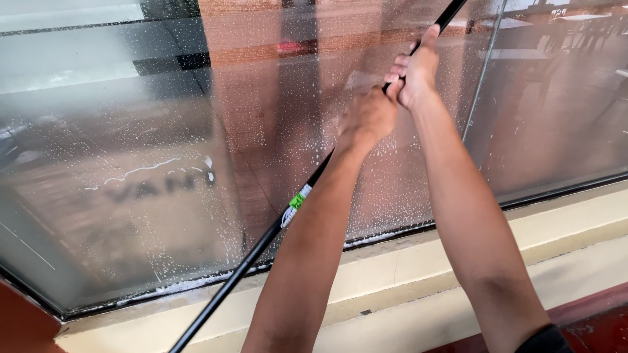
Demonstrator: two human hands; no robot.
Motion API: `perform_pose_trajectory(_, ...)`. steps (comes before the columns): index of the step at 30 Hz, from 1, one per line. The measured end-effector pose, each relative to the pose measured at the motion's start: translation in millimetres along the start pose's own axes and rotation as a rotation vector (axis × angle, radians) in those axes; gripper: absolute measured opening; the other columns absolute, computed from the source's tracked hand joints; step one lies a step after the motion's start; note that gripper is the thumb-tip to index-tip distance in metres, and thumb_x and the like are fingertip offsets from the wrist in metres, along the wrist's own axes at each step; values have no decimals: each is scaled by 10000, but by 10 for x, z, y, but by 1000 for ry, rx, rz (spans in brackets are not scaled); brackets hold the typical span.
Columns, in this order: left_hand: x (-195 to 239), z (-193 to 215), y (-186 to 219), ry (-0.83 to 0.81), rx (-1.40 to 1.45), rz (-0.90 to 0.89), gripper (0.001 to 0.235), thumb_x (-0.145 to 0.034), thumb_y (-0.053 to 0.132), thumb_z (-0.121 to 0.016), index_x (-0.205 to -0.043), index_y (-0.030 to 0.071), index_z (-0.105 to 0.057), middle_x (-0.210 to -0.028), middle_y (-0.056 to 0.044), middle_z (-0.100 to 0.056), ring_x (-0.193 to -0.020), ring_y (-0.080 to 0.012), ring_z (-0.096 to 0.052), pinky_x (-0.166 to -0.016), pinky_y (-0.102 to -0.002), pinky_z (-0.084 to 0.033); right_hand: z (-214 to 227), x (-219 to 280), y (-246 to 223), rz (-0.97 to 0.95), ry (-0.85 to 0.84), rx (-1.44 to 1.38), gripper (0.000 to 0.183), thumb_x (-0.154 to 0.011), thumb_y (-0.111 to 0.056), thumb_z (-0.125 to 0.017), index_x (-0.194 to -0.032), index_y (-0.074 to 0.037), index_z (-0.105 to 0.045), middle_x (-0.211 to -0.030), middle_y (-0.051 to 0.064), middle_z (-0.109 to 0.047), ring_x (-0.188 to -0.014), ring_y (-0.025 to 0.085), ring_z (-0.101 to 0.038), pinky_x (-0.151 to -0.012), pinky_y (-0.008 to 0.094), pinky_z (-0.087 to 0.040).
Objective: Cleaning a large glass window using a squeegee and a bucket of soapy water.
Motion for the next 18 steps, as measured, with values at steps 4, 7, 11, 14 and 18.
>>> perform_pose_trajectory(4, -87, 110, 107, -20, -2, -2, 703, -1036, 626, -208, -1129, 129, -696, -1070, -110, -764, -991, -261, -765, -841, -467, -607, -71, -171, -133, -20, -18, -15, 553, -985, -700, -381, -827, -171, -385, -582, -47, -288, -448, 107, -249, -400, 282, -256)
perform_pose_trajectory(7, -229, 67, 2, 72, -35, -58, 678, -985, 641, -235, -1080, 173, -717, -1064, -76, -714, -982, -258, -690, -813, -490, -540, -89, -251, -90, 22, -28, -15, 543, -1011, -687, -405, -837, -173, -371, -595, -48, -279, -461, 100, -239, -408, 274, -245)
perform_pose_trajectory(11, 57, 261, -112, -60, -35, -28, 710, -1056, 597, -166, -1089, 121, -692, -1040, -107, -775, -953, -280, -770, -802, -486, -619, -262, -24, 83, -4, 30, 5, 600, -1001, -696, -396, -795, -132, -389, -579, -50, -276, -434, 112, -230, -375, 307, -242)
perform_pose_trajectory(14, 270, 472, -246, -39, -41, 29, 687, -1036, 614, -200, -1127, 142, -690, -1085, -143, -760, -1028, -302, -752, -888, -496, -577, -460, 158, 274, 13, 46, -4, 590, -995, -686, -369, -772, -140, -360, -555, -28, -277, -411, 119, -239, -359, 302, -249)
perform_pose_trajectory(18, 315, 646, -640, 152, -61, 3, 647, -967, 643, -329, -1198, 155, -686, -1221, -232, -659, -1175, -456, -605, -999, -561, -465, -742, 296, 625, 48, -12, -5, 583, -999, -686, -356, -808, -135, -338, -555, -4, -312, -393, 134, -260, -344, 311, -256)
Point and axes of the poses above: each hand's wrist, its own x-axis away from the middle knuckle, its own z-axis out of the back of the hand, y = z × x, the point moved 2 cm from there along -x, towards the middle knuckle
